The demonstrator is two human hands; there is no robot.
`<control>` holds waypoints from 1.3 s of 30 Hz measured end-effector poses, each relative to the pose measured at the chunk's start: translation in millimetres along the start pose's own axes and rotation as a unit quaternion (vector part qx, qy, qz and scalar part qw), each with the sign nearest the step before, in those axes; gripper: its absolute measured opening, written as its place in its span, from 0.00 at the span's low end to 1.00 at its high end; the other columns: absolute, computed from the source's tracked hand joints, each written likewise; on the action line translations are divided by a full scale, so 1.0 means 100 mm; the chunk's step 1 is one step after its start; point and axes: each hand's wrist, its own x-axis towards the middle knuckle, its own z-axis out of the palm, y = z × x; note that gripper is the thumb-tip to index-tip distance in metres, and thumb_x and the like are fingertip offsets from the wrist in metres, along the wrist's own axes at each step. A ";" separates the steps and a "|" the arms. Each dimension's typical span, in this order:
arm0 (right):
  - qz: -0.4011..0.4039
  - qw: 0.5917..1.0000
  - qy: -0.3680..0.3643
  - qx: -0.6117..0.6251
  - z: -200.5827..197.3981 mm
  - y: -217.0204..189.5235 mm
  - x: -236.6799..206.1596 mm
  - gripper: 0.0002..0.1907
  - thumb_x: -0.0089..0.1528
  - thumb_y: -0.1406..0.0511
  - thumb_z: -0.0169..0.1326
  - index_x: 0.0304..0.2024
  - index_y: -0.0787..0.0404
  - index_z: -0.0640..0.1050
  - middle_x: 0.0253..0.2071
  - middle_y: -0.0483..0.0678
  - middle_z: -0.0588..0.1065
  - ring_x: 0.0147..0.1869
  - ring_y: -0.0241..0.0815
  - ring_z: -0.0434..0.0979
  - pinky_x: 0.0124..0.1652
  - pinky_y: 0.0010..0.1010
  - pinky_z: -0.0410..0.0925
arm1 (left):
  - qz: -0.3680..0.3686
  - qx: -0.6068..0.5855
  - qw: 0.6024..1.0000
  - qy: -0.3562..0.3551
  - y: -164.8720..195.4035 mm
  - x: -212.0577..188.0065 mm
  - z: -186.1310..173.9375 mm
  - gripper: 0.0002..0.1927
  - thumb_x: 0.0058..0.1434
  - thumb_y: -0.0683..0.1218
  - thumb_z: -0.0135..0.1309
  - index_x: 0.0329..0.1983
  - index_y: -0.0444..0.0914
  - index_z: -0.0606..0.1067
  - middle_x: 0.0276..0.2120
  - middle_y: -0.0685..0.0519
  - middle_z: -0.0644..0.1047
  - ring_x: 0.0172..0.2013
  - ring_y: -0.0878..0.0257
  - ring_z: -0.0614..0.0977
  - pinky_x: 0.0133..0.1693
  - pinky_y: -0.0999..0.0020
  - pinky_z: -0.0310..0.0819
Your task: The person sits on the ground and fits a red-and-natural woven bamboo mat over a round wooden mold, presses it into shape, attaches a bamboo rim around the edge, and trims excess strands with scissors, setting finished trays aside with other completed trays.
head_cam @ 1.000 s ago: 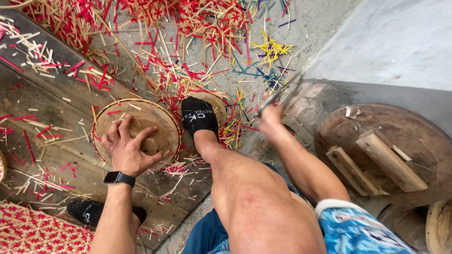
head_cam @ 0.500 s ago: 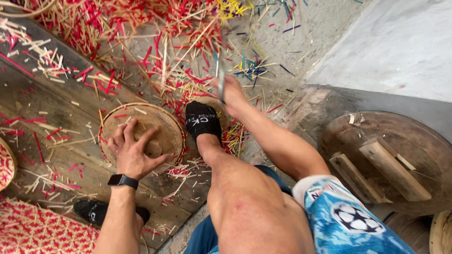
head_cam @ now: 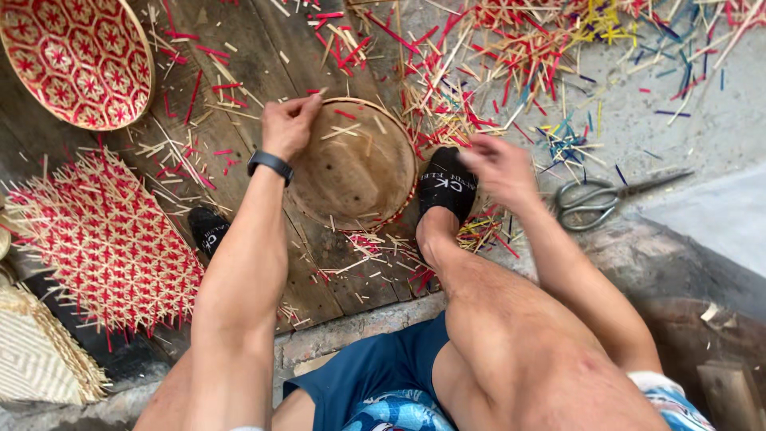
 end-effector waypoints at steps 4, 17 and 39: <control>-0.022 0.996 -0.074 -0.045 0.58 -0.60 0.54 0.15 0.60 0.61 0.64 0.46 0.63 0.82 0.36 0.46 0.81 0.37 0.34 0.80 0.39 0.29 0.73 | 0.044 0.012 0.999 -0.006 0.20 0.09 0.09 0.15 0.58 0.59 0.67 0.41 0.46 0.87 0.34 0.46 0.77 0.38 0.54 0.78 0.41 0.58 0.72; -0.021 0.999 -0.019 -0.015 0.76 -0.61 0.66 0.09 0.61 0.67 0.65 0.36 0.67 0.80 0.29 0.46 0.79 0.32 0.34 0.75 0.34 0.30 0.70 | 0.114 -0.137 0.980 0.084 0.20 -0.14 0.08 0.16 0.67 0.57 0.62 0.50 0.43 0.83 0.41 0.51 0.76 0.45 0.56 0.77 0.46 0.62 0.73; 0.069 0.951 -0.168 0.249 0.58 -0.93 0.60 0.10 0.62 0.71 0.62 0.46 0.68 0.81 0.39 0.50 0.82 0.38 0.39 0.82 0.39 0.29 0.78 | -0.273 -0.306 0.894 0.180 -0.54 -1.01 -0.14 0.16 0.56 0.44 0.72 0.45 0.31 0.85 0.38 0.50 0.85 0.36 0.67 0.82 0.41 0.72 0.78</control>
